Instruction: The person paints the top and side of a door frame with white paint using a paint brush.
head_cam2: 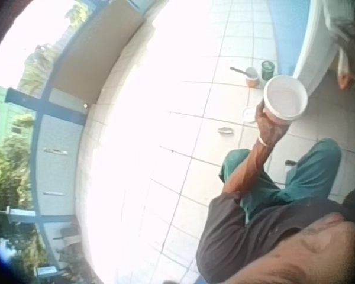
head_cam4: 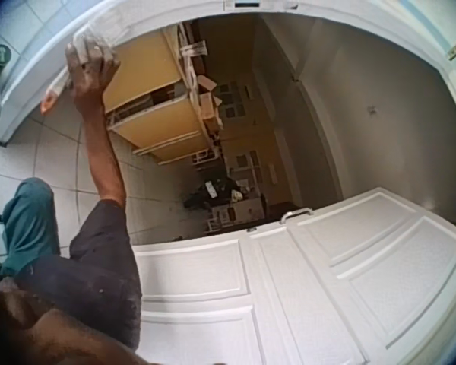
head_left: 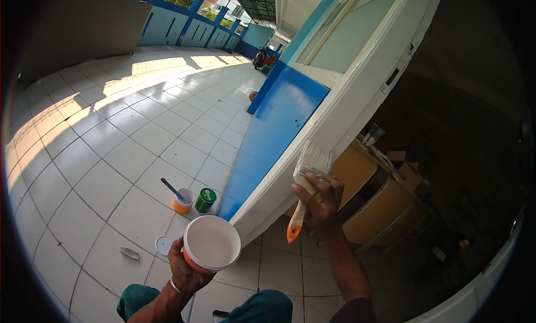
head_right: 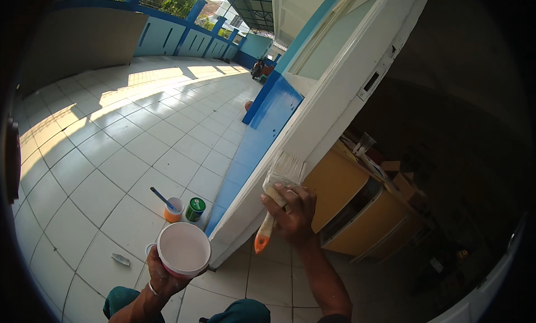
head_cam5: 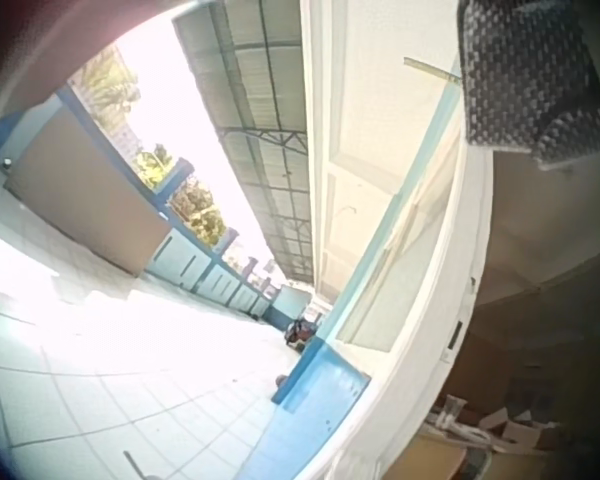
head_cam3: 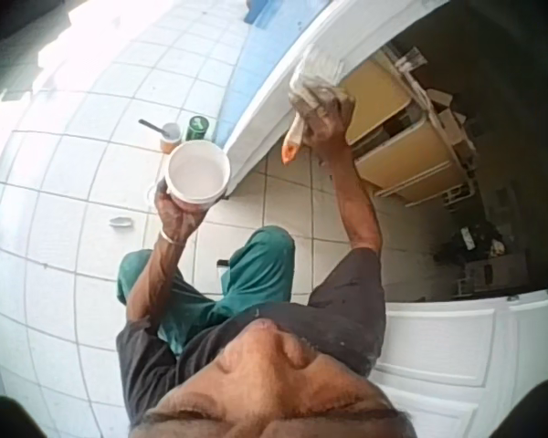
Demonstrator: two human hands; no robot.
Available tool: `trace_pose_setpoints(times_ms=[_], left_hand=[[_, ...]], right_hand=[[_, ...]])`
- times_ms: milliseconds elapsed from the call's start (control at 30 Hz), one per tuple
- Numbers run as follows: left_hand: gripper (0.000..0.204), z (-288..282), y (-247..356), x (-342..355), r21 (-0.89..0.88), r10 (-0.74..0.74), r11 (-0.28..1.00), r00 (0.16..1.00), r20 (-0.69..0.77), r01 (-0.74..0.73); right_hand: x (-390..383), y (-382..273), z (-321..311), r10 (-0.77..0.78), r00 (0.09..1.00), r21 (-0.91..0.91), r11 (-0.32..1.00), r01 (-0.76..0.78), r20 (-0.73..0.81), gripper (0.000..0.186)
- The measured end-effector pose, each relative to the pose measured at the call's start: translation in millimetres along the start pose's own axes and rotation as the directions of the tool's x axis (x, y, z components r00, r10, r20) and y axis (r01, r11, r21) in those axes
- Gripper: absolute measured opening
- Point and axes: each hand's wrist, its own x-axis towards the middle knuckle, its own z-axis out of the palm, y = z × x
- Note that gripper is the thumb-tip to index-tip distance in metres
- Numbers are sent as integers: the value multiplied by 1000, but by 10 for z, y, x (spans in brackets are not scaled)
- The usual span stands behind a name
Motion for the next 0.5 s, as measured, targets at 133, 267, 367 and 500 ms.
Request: trace_pose_setpoints(times_ms=[133,267,367,500], left_hand=[[75,-9,31,-1,49,-1,999,1000,-17,2],[77,-171,125,-40,18,9,1000,1000,-23,-8],[80,-265,102,0,50,8,999,1000,29,-10],[81,-221,76,26,3,11,1000,1000,-5,-11]], right_hand=[[-531,-380,72,15,987,309,949,-66,162,42],[-4,50,-165,374,911,503,762,-408,173,30],[562,810,-568,604,796,559,642,-524,52,19],[1213,1584,-1004,692,721,564,603,-564,-19,20]])
